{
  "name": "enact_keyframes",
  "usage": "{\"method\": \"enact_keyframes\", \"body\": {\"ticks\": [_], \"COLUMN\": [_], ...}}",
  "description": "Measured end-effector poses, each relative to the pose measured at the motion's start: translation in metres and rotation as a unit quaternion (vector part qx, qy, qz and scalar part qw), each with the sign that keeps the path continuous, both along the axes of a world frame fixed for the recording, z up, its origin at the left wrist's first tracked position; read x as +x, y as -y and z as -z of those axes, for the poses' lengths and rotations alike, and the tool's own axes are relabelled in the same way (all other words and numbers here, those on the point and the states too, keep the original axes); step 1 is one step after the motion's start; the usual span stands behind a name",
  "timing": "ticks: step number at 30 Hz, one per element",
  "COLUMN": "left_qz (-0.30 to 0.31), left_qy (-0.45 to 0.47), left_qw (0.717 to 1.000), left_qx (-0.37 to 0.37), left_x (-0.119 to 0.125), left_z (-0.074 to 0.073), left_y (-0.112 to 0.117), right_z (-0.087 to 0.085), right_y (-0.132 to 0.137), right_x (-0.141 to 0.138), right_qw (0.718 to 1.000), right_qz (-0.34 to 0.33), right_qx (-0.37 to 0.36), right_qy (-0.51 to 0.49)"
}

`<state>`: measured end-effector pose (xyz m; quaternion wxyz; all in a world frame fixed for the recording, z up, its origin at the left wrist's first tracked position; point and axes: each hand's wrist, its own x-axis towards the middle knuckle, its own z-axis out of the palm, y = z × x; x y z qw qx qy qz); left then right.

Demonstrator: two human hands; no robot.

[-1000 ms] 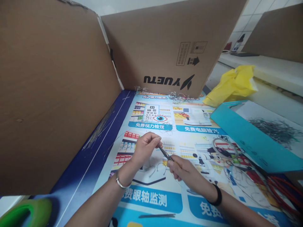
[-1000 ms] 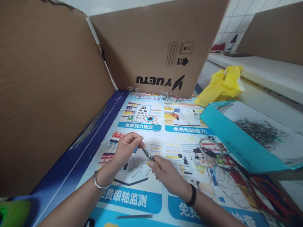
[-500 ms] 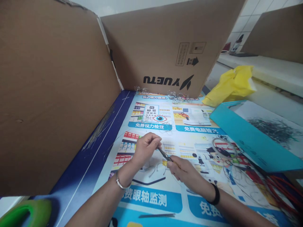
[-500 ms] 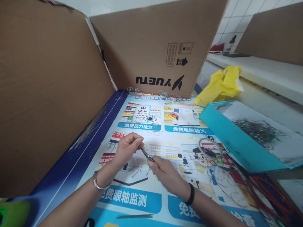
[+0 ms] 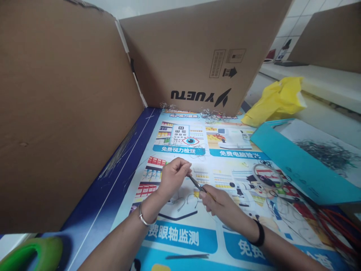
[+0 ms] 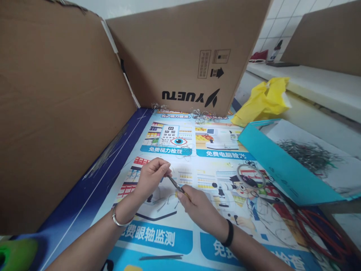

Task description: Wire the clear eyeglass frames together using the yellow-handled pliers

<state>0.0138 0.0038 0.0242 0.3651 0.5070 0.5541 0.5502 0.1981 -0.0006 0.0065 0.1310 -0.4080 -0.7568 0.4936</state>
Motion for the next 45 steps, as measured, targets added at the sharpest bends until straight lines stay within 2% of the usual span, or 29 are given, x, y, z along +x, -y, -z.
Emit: {"method": "enact_keyframes", "body": {"ticks": [14,23,27,35,45], "left_qz": [0.004,0.017,0.004,-0.004,0.002], "left_qy": [-0.030,-0.031,-0.014,0.006,-0.016], "left_qw": [1.000,0.999,0.999,0.999,0.999], "left_qx": [-0.007,-0.026,-0.032,-0.035,-0.033], "left_x": [0.000,0.004,0.003,0.003,0.002], "left_z": [0.005,0.001,0.000,-0.001,0.003], "left_y": [0.000,0.002,0.001,0.001,0.000], "right_z": [-0.004,-0.006,-0.005,0.001,0.006], "right_y": [-0.001,-0.001,-0.002,-0.004,-0.005], "right_x": [-0.001,-0.004,-0.002,0.004,0.004], "right_qw": [1.000,0.997,0.998,0.998,0.996], "right_qz": [0.001,0.002,-0.011,-0.019,-0.010], "right_qx": [-0.008,0.066,0.047,-0.048,-0.076], "right_qy": [0.000,0.030,0.026,-0.021,-0.054]}}
